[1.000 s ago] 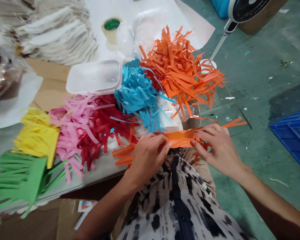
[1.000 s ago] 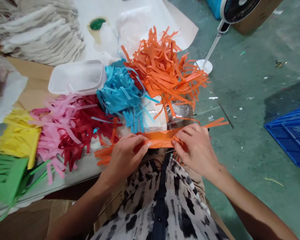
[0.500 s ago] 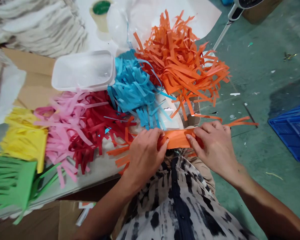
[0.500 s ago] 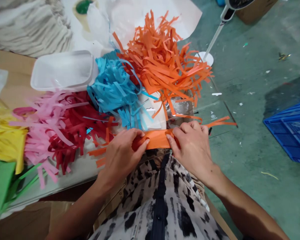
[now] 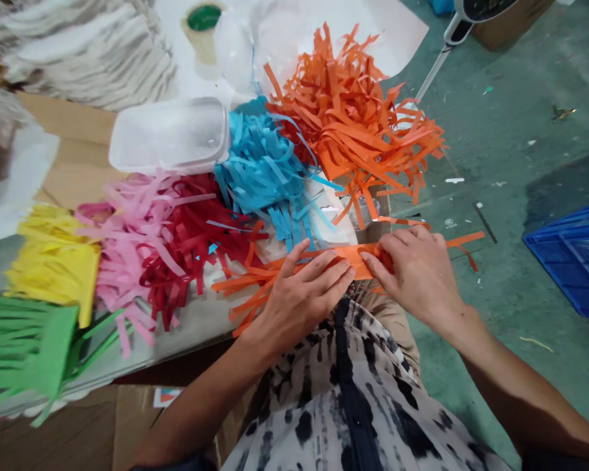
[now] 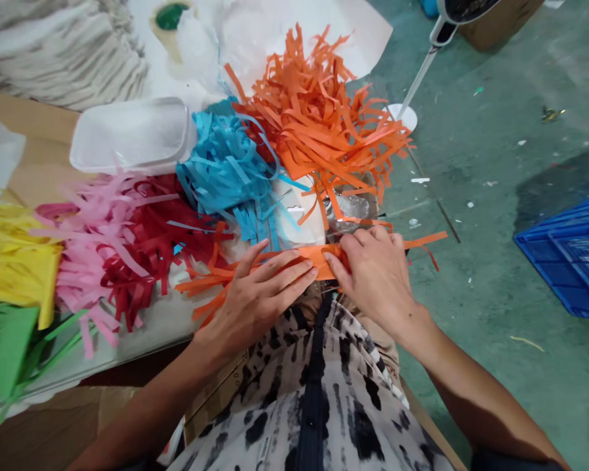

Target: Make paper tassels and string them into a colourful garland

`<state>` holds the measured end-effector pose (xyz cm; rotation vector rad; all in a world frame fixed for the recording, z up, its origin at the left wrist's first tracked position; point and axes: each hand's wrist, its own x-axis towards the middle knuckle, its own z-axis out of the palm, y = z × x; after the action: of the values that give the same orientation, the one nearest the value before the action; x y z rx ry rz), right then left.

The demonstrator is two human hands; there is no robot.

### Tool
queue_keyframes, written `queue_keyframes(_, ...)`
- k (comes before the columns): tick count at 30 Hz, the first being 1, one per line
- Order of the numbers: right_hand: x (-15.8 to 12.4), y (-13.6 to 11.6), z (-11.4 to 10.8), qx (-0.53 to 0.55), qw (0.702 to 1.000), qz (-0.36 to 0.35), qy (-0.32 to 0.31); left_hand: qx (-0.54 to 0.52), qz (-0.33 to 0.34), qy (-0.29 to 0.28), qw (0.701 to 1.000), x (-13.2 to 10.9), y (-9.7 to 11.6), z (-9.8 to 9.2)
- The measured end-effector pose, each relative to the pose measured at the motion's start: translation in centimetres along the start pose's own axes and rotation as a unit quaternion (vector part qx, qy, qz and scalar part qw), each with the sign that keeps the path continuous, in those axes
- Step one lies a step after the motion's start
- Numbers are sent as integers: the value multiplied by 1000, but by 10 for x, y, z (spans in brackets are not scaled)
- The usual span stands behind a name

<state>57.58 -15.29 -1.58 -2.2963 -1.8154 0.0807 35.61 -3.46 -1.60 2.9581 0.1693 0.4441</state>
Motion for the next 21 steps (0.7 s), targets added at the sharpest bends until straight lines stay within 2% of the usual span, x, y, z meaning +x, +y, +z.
queue_keyframes(3, -8, 24, -14, 22, 998, 48, 20, -13, -12, -16, 1000, -1, 1, 1)
queue_keyframes(6, -26, 36, -31, 4, 992, 80, 97, -24, -6, -33, 999, 0, 1, 0)
queue_keyframes(8, -41, 26, -34, 30, 991, 25, 127, -28, -6, -41, 999, 1, 1, -2)
queue_keyframes(11, -56, -3, -20, 75, 986, -124, 86, -36, -6, -34, 999, 5, 2, -6)
queue_keyframes(14, -61, -18, 4, 61, 982, -160, 74, -47, 4, -17, 999, 4, 1, -9)
queue_keyframes(17, -60, -8, 17, 65, 979, -177, 76, -53, 24, -6, 998, -5, -11, -9)
queue_keyframes(21, -57, 15, 16, 90, 972, -203, 74, -52, 52, -15, 997, -27, -46, -19)
